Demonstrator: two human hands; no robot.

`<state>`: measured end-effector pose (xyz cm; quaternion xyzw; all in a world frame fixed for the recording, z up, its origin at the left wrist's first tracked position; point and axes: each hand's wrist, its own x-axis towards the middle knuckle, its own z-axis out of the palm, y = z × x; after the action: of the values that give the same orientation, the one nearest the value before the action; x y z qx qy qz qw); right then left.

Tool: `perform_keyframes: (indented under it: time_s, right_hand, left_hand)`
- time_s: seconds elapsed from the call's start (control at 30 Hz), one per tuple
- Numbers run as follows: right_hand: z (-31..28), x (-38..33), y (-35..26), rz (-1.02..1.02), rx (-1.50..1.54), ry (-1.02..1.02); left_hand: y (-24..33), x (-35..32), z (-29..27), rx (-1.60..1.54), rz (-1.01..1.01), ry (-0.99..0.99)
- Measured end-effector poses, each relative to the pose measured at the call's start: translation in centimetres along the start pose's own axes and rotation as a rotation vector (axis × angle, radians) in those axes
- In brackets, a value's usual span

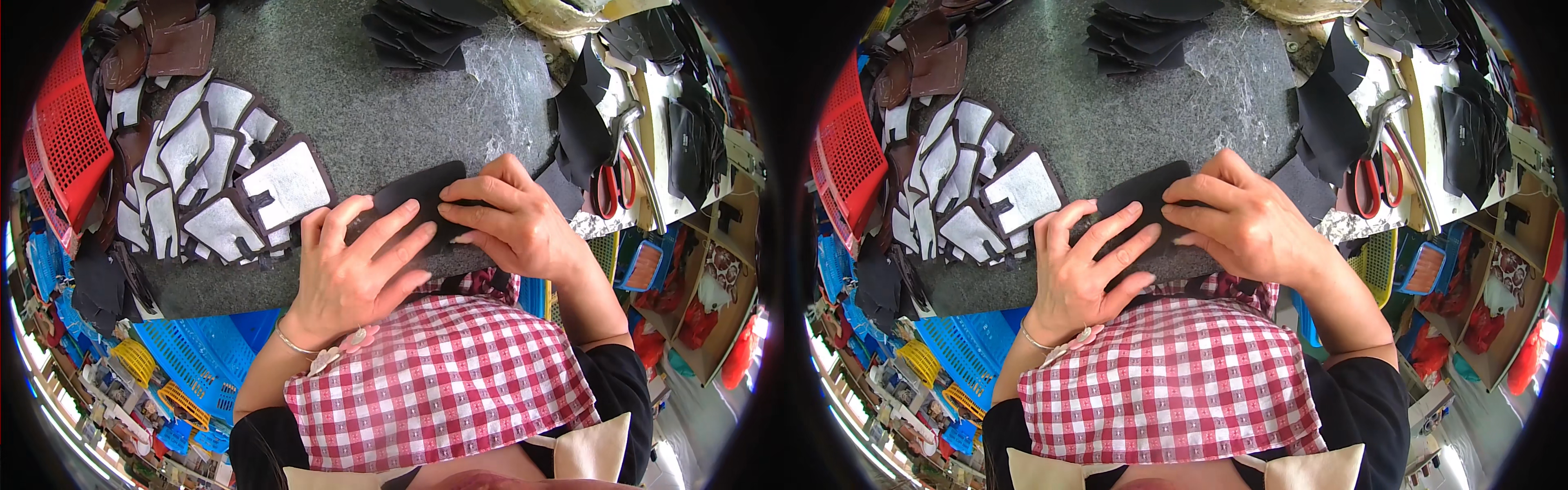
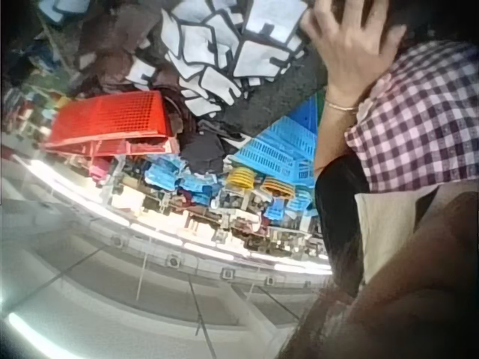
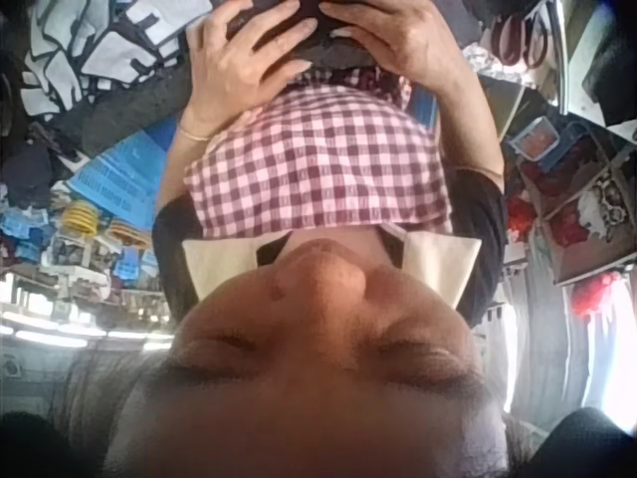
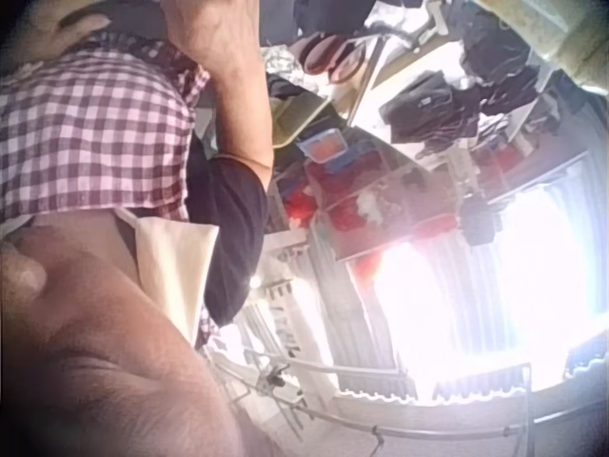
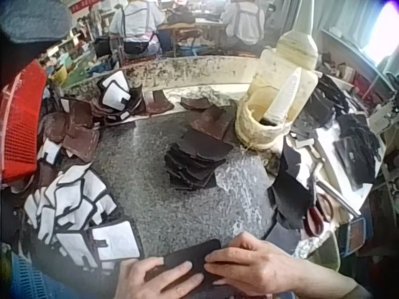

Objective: Applying glue to shoe reinforcements and attaching leather components.

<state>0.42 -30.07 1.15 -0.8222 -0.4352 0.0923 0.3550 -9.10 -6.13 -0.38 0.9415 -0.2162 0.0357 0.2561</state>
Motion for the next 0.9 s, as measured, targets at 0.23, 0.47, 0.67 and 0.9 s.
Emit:
perform_keyframes:
  time_s: [0.23, 0.47, 0.67, 0.9]
  right_hand:
    - [-0.6, 0.4, 0.3, -0.086, 0.088, -0.049]
    - [0.8, -0.3, -0.7, -0.273, -0.377, 0.038]
    - [-3.4, 5.0, 1.5, -0.345, -0.322, 0.464]
    - [-3.6, 10.8, 5.8, 0.117, -0.471, 0.312]
  left_hand:
    - [0.7, -0.4, 0.6, 0.221, -0.020, 0.028]
    - [0.7, -0.1, -0.7, -0.038, -0.055, 0.033]
    - [-2.0, -2.3, -5.7, 0.402, -0.219, 0.234]
    - [-4.5, -1.8, -6.7, 0.534, -0.159, 0.236]
